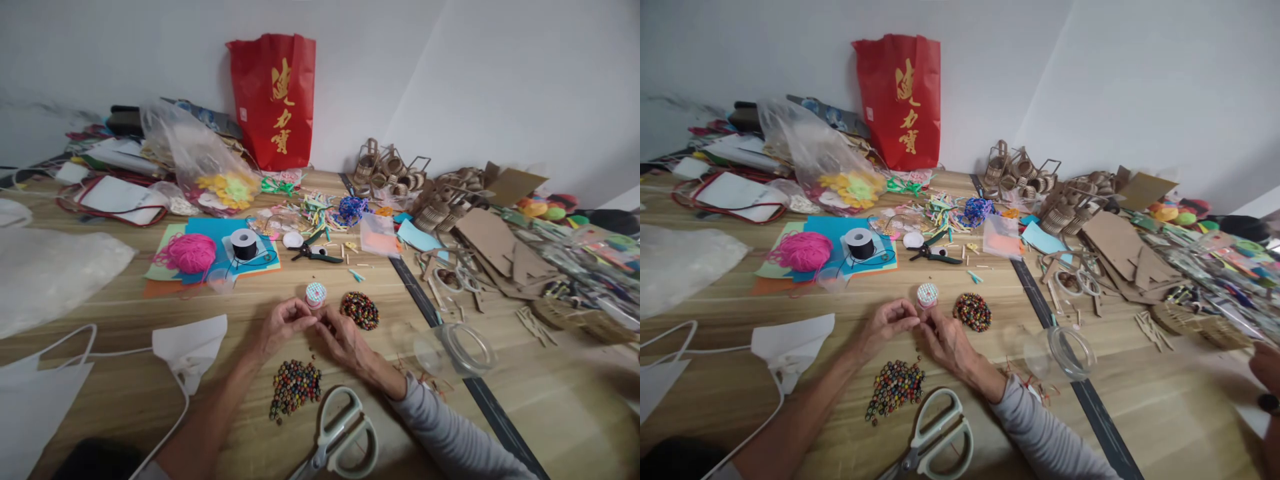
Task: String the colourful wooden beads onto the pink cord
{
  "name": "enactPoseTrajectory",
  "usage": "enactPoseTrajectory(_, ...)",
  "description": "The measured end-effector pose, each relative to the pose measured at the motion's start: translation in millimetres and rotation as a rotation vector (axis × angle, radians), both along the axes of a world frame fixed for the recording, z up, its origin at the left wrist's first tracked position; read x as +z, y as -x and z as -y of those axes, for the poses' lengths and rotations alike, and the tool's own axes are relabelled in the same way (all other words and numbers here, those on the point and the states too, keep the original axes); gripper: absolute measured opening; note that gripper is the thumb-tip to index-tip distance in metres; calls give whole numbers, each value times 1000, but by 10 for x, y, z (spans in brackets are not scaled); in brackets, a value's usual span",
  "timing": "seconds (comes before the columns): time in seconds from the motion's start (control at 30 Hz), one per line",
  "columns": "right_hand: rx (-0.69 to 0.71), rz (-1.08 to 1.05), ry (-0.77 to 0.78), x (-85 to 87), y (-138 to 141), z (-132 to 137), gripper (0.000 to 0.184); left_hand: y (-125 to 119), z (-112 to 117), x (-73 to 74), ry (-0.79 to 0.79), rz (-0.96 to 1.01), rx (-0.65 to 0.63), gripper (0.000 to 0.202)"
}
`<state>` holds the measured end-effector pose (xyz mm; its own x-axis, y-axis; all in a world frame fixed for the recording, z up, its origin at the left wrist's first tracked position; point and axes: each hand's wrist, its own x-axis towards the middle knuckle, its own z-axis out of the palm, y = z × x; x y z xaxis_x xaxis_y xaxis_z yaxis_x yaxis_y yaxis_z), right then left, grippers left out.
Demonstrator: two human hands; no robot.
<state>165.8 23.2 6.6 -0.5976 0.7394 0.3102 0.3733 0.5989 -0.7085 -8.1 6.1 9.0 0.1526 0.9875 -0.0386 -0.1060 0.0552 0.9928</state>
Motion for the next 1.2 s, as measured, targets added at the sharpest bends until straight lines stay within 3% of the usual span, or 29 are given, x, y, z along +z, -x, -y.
enactPoseTrajectory(0.23,41,-34,-2,6,5,2,10,30,-26,-57,23,-44,-18,22)
enactPoseTrajectory(0.33,-15,-115,43,11,18,5,9,45,-31,-42,47,-35,20,21)
enactPoseTrajectory(0.43,-73,-206,201,-5,47,21,20,44,-28,-19,38,-45,59,19)
enactPoseTrajectory(0.5,-33,-251,367,-25,69,33,29,39,-21,-2,6,-58,54,18)
enactPoseTrajectory(0.6,21,-302,519,-55,89,44,27,32,-11,15,-44,-67,56,17)
enactPoseTrajectory(0.87,-88,-262,270,-96,47,18,26,22,-9,14,-73,-175,150,19)
enactPoseTrajectory(1.03,-90,-225,180,-100,20,18,27,-26,-2,34,-52,-225,167,19)
enactPoseTrajectory(1.2,-37,-162,-5,-84,-26,46,23,-45,-20,29,-44,-262,178,22)
